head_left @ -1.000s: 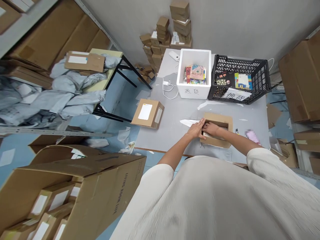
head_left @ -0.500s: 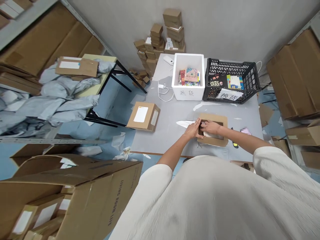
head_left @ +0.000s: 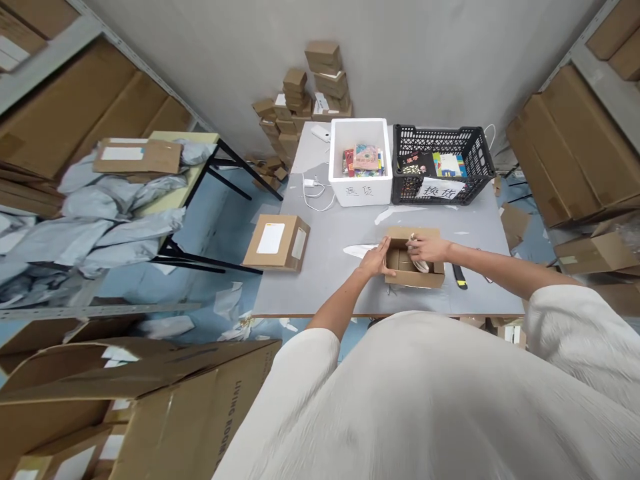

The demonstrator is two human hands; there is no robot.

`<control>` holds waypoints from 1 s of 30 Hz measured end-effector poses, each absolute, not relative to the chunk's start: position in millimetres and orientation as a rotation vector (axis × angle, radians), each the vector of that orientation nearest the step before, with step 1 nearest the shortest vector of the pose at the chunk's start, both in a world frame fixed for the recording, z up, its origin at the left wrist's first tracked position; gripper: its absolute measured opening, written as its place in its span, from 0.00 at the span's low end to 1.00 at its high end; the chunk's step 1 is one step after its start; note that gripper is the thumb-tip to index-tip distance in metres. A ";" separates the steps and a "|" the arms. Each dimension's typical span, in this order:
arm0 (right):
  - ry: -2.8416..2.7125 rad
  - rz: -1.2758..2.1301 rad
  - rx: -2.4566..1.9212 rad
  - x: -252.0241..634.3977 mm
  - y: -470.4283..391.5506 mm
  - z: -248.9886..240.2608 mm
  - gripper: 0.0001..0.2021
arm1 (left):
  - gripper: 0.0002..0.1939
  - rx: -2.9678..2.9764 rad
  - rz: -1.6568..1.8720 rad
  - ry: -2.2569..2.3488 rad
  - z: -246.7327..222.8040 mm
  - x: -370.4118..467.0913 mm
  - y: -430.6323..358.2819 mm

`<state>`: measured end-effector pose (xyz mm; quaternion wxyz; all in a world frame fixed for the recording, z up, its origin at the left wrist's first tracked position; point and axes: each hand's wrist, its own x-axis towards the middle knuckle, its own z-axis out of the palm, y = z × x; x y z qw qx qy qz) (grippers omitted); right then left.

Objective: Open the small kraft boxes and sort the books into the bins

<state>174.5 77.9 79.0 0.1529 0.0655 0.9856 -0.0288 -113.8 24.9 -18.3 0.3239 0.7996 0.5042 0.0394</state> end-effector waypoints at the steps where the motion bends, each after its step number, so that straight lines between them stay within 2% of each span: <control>1: 2.818 -0.110 0.209 177.9 77.3 81.7 0.16 | 0.85 2.103 0.102 1.320 -18.3 -114.4 25.1; 5: 2.816 -0.192 0.295 192.4 77.2 101.4 0.18 | 0.84 2.104 0.074 1.319 -16.2 -116.3 25.6; 11: 3.031 -0.222 0.536 245.3 82.9 160.3 0.18 | 0.83 2.117 0.025 1.338 -9.7 -116.9 26.2; 14: 3.104 -0.256 0.978 283.0 78.9 179.4 0.16 | 0.83 2.112 -0.013 1.348 -7.5 -117.0 27.5; 16: 3.114 -0.284 1.427 305.3 70.5 177.0 0.13 | 0.83 2.107 -0.038 1.357 -6.0 -117.1 28.1; 19: 3.009 -0.518 2.227 327.8 50.6 148.4 0.16 | 0.82 2.106 -0.061 1.371 -2.8 -116.8 28.2; 24: 2.480 -1.305 3.280 339.1 10.5 65.1 0.31 | 0.81 2.107 -0.113 1.400 2.4 -115.1 27.7; 27: 1.820 -1.508 3.673 337.3 -14.3 17.1 0.33 | 0.80 2.126 -0.133 1.402 3.0 -114.4 28.2; 30: 1.308 -1.575 3.770 330.2 -37.4 -20.4 0.28 | 0.79 2.144 -0.150 1.415 1.9 -114.2 28.6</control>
